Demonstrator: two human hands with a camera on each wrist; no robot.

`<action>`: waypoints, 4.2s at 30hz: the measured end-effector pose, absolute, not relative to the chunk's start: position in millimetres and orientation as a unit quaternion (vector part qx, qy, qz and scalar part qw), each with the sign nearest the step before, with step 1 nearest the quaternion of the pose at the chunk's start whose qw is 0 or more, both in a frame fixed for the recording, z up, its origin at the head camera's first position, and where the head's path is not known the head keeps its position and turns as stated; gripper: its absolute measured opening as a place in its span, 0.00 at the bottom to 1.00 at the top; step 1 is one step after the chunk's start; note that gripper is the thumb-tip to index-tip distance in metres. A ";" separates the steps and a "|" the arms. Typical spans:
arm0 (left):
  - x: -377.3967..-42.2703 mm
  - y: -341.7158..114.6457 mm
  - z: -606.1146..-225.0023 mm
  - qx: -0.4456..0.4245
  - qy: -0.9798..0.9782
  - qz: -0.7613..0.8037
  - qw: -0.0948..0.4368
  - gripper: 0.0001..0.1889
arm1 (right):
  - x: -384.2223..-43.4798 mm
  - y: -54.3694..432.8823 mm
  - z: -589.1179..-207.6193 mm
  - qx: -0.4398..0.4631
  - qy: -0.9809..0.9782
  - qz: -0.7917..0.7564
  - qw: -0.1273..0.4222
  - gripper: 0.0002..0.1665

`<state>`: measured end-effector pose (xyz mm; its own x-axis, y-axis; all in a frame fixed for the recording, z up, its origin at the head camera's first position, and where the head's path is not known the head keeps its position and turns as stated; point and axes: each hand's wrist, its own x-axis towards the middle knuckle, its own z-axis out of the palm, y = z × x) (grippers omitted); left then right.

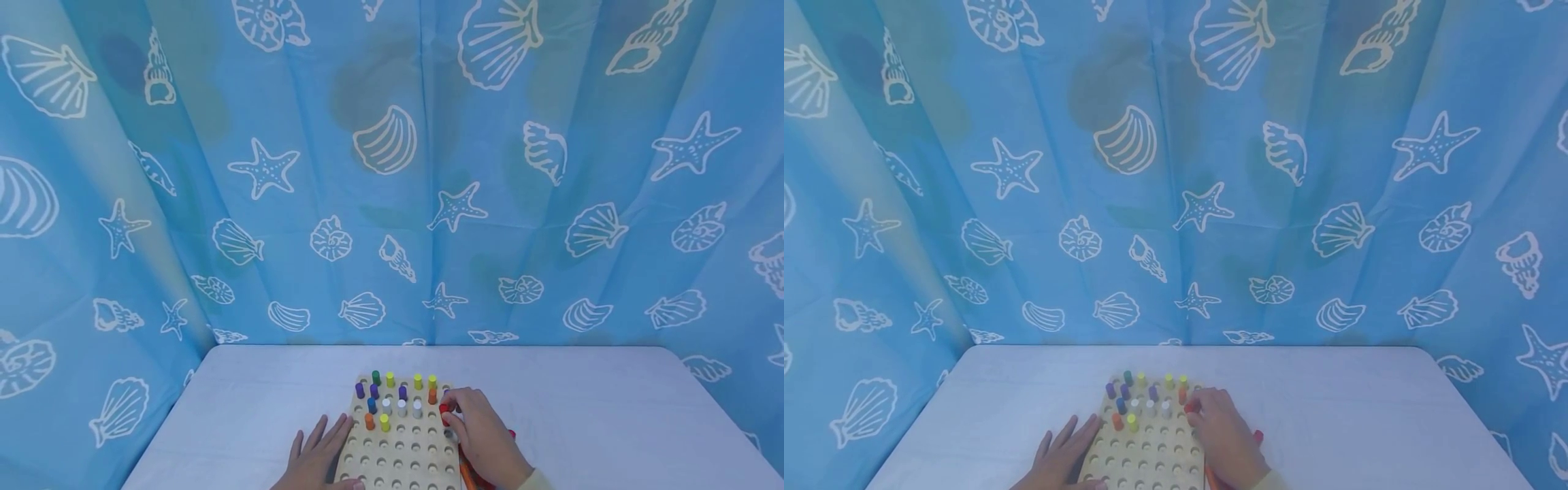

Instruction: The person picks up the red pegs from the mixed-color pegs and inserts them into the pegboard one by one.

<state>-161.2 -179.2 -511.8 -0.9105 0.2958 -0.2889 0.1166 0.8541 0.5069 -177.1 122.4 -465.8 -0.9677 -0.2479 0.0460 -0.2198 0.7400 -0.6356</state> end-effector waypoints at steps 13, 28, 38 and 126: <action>-161.7 -179.1 -512.6 0.099 0.946 0.246 0.186 0.56 | -174.5 102.9 -462.8 -0.127 0.926 -0.350 0.058 0.07; -161.5 -177.6 -509.1 0.098 0.948 0.241 0.184 0.56 | -173.6 82.7 -465.8 -0.120 0.918 -0.369 0.085 0.06; -163.0 -177.7 -508.2 0.090 0.948 0.239 0.188 0.56 | -170.9 74.7 -469.4 -0.139 0.916 -0.367 0.088 0.09; -159.0 -173.7 -509.7 0.095 0.953 0.238 0.161 0.55 | -171.7 -3.2 -481.8 -0.235 0.921 -0.310 0.016 0.11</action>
